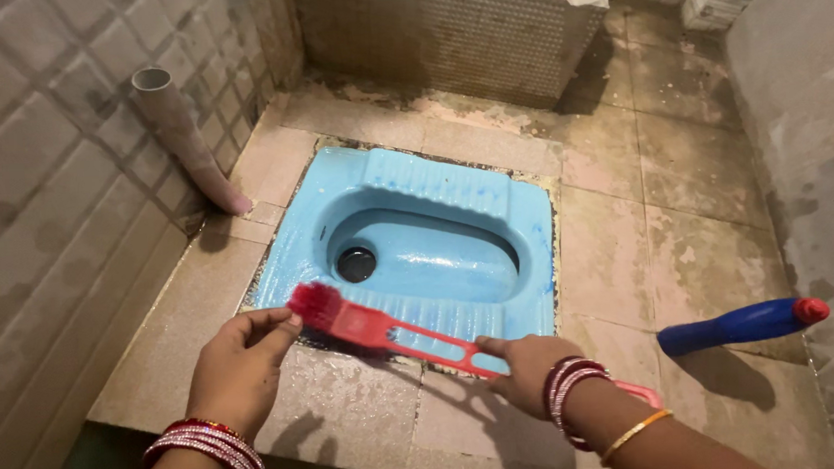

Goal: The person cleans a squat toilet by applying liquid cleaner from a bottle, scrubbing the interior with a brush, and rinsing the surfaces with water poured from a small pitcher.

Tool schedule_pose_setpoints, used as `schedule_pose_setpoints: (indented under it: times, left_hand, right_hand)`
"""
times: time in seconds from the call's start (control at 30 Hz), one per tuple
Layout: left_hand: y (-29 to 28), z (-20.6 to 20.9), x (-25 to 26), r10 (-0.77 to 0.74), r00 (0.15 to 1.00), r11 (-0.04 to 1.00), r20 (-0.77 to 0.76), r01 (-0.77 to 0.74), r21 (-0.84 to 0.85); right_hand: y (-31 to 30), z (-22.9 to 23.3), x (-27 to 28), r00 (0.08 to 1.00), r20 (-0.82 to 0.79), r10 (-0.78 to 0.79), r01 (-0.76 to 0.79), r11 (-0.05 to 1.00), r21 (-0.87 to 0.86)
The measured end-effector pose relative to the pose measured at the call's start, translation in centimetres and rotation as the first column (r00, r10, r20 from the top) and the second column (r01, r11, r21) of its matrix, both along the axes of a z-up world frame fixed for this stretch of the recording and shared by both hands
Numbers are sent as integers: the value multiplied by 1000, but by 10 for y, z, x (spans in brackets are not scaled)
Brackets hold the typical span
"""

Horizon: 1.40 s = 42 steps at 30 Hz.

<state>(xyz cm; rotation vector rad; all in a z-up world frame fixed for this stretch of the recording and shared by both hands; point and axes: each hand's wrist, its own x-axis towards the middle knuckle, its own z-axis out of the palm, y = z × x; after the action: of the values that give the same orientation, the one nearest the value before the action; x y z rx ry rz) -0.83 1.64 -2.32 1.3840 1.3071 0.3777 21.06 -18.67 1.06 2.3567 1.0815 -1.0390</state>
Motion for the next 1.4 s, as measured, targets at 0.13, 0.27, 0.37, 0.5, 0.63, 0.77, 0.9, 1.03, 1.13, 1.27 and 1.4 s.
schedule_pose_setpoints:
  times: [0.13,0.27,0.37,0.5,0.63,0.77,0.9,1.03,1.13,1.27,1.4]
  left_hand:
    - [5,1,-1,4,999,999,42,-7,50]
    - [5,4,-6,13,1000,1000,-14,-12,24]
    - [10,7,-12,13,1000,1000,4,-13,27]
    - [16,6,-21,38,999,998,-17,-37,47]
    - [12,0,-26,55,998,997,-5,-55,48]
    - [15,0,-31,73,996,997,51,-74,24]
    - [19,2,-29,76,997,997,34,-76,28]
    - [20,-3,-28,88,996,995,27,-89,39]
    - [21,-8,-29,74,992,995,98,-80,58]
    - [23,-3,-31,91,994,995,67,-93,27]
    - [26,4,-30,98,995,995,24,-99,32]
  right_hand:
    - [14,-12,-9,993,-8,-115,116,993,31]
    - [39,-24,-34,995,-88,-55,65,992,107]
    - [38,-10,-15,995,-96,26,-18,997,77]
    - [41,3,-7,1000,13,-16,15,998,64]
    - [64,-14,-40,978,-104,-179,186,981,61]
    - [61,-25,-36,992,-122,42,-26,992,127]
    - [51,-5,-3,1000,-8,5,-5,999,-31]
    - [66,-10,-21,999,32,-35,33,998,51]
    - [72,-24,-35,994,-57,-96,98,994,46]
    - [50,-17,-4,995,-78,69,-61,993,104]
    - [55,3,2,997,72,-14,12,999,30]
